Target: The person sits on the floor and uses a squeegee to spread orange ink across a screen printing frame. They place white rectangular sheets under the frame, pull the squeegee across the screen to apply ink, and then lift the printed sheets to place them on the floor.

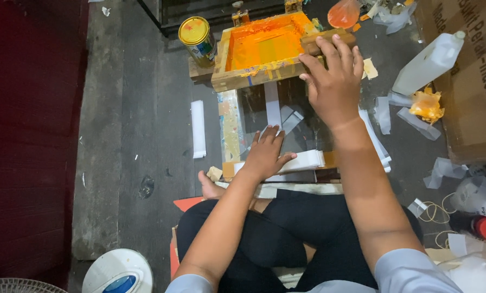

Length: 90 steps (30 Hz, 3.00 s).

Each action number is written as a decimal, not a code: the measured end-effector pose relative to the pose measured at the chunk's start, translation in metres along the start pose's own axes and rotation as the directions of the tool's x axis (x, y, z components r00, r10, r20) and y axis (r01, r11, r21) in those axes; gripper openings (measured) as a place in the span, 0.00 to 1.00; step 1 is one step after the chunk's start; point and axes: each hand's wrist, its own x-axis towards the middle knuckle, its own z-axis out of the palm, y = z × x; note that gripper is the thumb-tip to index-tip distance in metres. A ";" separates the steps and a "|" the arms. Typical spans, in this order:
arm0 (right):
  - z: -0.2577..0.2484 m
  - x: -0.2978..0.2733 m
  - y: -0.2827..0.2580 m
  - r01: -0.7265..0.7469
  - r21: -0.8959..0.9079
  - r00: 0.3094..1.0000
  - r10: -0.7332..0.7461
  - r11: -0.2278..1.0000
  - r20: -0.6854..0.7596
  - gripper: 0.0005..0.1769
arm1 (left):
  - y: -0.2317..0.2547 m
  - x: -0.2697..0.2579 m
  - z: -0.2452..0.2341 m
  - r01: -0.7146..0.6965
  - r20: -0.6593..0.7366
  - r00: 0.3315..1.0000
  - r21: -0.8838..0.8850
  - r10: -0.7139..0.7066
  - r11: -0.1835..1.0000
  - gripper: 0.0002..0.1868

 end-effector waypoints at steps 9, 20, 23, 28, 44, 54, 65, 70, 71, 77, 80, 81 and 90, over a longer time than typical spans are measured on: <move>0.001 0.000 0.000 -0.013 0.026 1.000 0.013 1.000 0.002 0.20 | -0.003 0.002 0.005 -0.007 0.011 1.000 0.003 0.007 1.000 0.44; 0.000 0.001 0.000 -0.010 0.007 1.000 0.010 1.000 0.011 0.18 | -0.001 0.003 0.000 -0.009 0.002 1.000 0.001 0.009 1.000 0.43; 0.000 0.000 0.000 -0.018 0.003 1.000 0.018 1.000 0.016 0.19 | 0.001 -0.001 -0.007 -0.066 -0.062 0.996 -0.017 0.065 0.998 0.40; 0.000 -0.005 0.001 -0.002 0.017 1.000 0.002 1.000 0.022 0.20 | 0.014 -0.030 -0.051 -0.305 -0.459 0.856 -0.072 0.240 0.950 0.23; 0.016 -0.046 0.019 -0.040 0.123 0.985 0.018 0.992 0.171 0.29 | -0.045 -0.080 -0.067 -0.189 -0.825 0.498 -0.404 -0.267 0.895 0.15; 0.032 -0.078 0.011 -0.024 -0.070 0.934 0.047 0.997 0.353 0.29 | -0.053 -0.054 -0.044 -0.106 -0.768 0.498 -0.515 -0.403 0.850 0.11; 0.060 -0.095 0.008 -0.025 -0.177 0.857 0.112 0.984 0.504 0.28 | -0.063 -0.041 -0.035 -0.052 -0.640 0.512 -0.690 -0.573 0.722 0.10; 0.048 -0.037 0.005 -0.079 -0.179 0.805 0.168 0.981 0.569 0.20 | -0.058 -0.033 -0.037 -0.058 -0.600 0.470 -0.753 -0.648 0.655 0.11; 0.059 -0.023 0.007 -0.074 -0.147 0.807 0.146 0.986 0.573 0.23 | -0.059 -0.029 -0.035 -0.074 -0.594 0.456 -0.768 -0.663 0.637 0.11; 0.137 0.055 -0.007 -0.007 -0.076 0.830 0.049 0.997 0.556 0.29 | -0.064 -0.022 -0.036 -0.055 -0.580 0.405 -0.787 -0.707 0.614 0.10; 0.189 0.064 0.002 0.001 -0.074 0.822 0.041 0.997 0.568 0.23 | -0.066 -0.022 -0.038 -0.067 -0.524 0.405 -0.834 -0.749 0.547 0.11; 0.206 0.062 0.007 0.015 -0.078 0.820 0.032 0.997 0.572 0.11 | -0.066 -0.022 -0.037 -0.084 -0.494 0.407 -0.858 -0.769 0.507 0.11; 0.159 0.052 -0.021 -0.005 -0.144 0.734 0.102 0.990 0.671 0.03 | -0.050 -0.023 -0.049 -0.089 -0.477 0.432 -0.867 -0.766 0.490 0.10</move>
